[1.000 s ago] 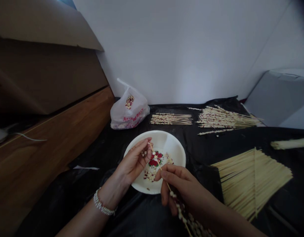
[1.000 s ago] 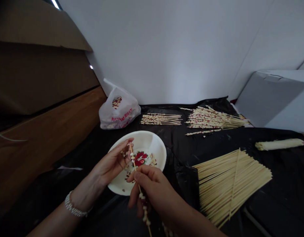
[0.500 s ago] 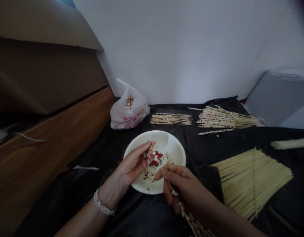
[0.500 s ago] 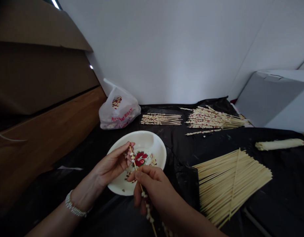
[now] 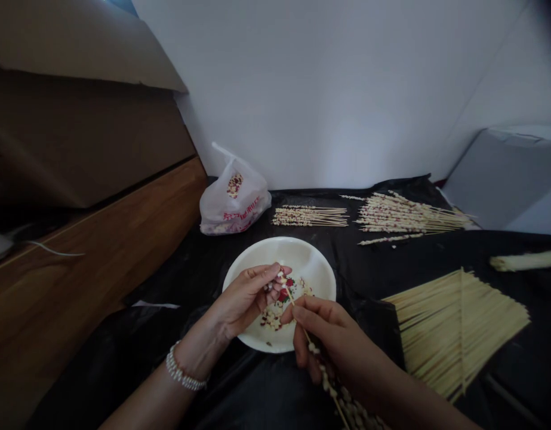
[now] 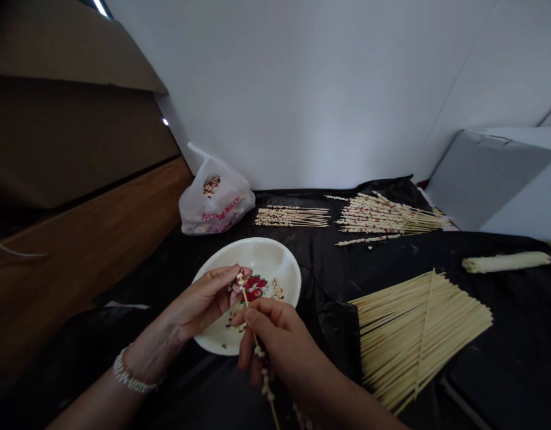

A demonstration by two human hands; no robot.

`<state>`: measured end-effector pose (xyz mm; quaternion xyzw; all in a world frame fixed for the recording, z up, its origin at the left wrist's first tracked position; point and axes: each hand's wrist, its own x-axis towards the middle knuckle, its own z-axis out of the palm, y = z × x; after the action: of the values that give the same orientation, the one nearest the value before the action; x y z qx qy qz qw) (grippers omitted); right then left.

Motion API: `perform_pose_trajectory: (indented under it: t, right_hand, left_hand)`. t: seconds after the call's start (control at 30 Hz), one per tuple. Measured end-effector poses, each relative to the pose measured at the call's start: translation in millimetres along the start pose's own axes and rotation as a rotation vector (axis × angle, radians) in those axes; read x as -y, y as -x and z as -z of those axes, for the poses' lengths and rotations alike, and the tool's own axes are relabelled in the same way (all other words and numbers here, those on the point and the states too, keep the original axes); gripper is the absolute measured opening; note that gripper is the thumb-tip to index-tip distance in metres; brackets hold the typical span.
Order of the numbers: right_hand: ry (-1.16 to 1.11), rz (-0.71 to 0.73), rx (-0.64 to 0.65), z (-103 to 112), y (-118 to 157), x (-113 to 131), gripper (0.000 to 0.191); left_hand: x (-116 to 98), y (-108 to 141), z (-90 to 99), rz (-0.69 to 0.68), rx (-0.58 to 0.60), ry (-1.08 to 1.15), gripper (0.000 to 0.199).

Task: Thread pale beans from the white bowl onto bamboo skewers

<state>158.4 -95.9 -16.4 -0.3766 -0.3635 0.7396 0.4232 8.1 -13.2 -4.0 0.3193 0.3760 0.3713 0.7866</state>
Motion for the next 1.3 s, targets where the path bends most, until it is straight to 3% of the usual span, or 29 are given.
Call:
perform_pose_trajectory:
  t: [0.17,0.33,0.87,1.3]
  right_hand:
    - [0.008,-0.006,-0.02,2.0,-1.5,-1.1,0.027]
    - [0.001,-0.01,-0.001,2.2,-1.8,-1.1,0.025]
    - [0.003,-0.013,0.008,0.3,-0.8,1.4,0.024]
    - [0.019,-0.025,0.016,1.2,-0.2,-1.1,0.026]
  left_hand:
    - [-3.0,-2.8,-0.3,0.043,-0.11,0.124,0.024]
    - [-9.2,-1.2,-2.9,0.053,-0.173,0.117,0.046]
    - [-7.4,-5.6,3.6,-0.035,-0.181,0.146,0.018]
    - [-6.5,-3.2,0.9,-0.082,-0.189,0.064,0.018]
